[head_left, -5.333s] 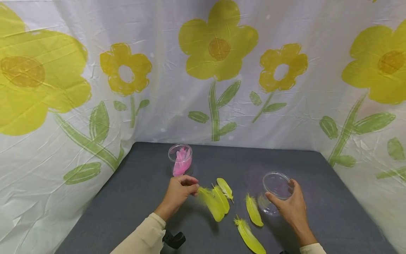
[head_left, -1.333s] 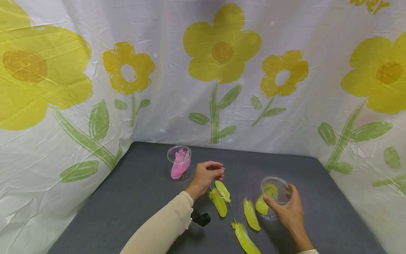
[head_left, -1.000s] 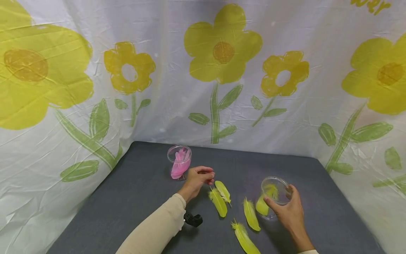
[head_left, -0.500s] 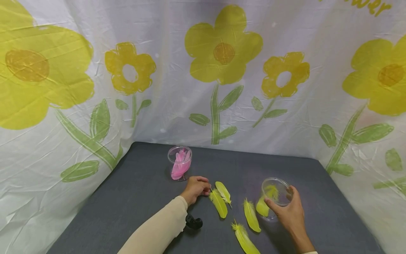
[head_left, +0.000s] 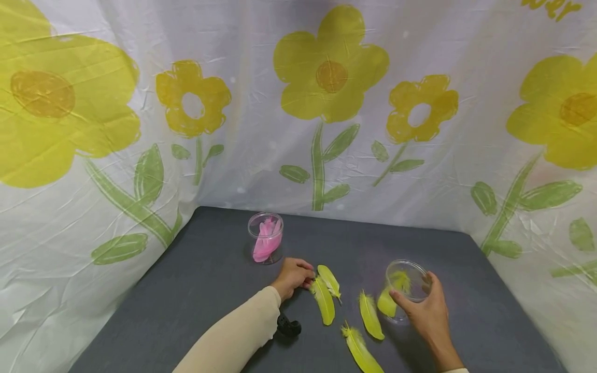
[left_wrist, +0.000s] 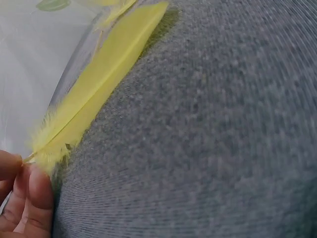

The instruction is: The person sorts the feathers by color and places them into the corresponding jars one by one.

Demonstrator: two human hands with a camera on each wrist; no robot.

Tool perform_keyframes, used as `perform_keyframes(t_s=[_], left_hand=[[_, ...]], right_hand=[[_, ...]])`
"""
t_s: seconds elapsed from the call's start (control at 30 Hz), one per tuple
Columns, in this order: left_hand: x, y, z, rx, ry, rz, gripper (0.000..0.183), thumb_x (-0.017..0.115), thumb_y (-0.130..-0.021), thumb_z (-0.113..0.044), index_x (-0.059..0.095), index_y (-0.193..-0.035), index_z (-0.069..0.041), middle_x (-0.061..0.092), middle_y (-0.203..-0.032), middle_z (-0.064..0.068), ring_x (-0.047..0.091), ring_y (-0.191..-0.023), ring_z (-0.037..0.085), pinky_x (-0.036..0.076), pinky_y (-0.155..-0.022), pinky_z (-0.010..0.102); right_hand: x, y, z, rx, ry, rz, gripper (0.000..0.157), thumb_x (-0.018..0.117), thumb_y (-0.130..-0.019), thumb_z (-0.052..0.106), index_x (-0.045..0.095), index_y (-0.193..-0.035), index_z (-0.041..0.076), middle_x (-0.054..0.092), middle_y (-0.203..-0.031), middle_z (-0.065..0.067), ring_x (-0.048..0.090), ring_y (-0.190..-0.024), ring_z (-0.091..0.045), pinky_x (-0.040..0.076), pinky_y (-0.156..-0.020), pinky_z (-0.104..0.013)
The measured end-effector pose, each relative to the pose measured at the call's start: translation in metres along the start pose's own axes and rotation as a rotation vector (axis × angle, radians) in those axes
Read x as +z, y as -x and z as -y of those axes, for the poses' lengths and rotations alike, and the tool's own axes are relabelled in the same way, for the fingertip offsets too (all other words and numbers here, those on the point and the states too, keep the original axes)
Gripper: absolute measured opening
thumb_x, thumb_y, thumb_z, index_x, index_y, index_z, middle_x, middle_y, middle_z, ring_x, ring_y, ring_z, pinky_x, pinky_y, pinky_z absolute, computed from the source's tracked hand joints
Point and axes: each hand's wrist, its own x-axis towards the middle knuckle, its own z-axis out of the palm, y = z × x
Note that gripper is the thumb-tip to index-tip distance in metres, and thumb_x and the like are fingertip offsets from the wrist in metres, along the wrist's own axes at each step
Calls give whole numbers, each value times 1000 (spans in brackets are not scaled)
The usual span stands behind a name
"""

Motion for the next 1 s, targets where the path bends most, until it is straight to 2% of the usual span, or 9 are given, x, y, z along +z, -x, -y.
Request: perform_keyframes(t_s=[0.23,0.4,0.7,1.0], left_hand=[[-3,3,0,21,3,-2,5,69,-81,8,66,-85,6,64,-72,14,60,-55,16,54,-51,29],[-11,8,-8,70,24,1,7,67,-81,9,66,-88,10,64,-75,14,61,-59,17,55,-56,31],[-21,20,-47,212,125,-58,2,67,-83,8,66,-84,8,63,-77,16,63,-59,18,57,-64,41],[-16,31,-79,330,179,-95,3,69,-85,5,67,-83,3,63,-79,17,64,-64,21,56,-64,35]], right_hand=[[1,0,1,-8,-8,-7,113,83,-74,46,14,-151,1,31,-147,-25,33,-130,-44,33,-94,-64],[1,1,1,0,-2,-7,114,82,-73,47,13,-151,0,30,-148,-25,32,-130,-44,32,-94,-64],[0,-1,1,-20,-14,-14,111,83,-75,41,13,-151,-1,31,-147,-26,33,-129,-45,33,-94,-63],[0,1,1,-11,-9,-3,112,83,-74,43,14,-151,-1,31,-147,-26,32,-130,-45,33,-93,-64]])
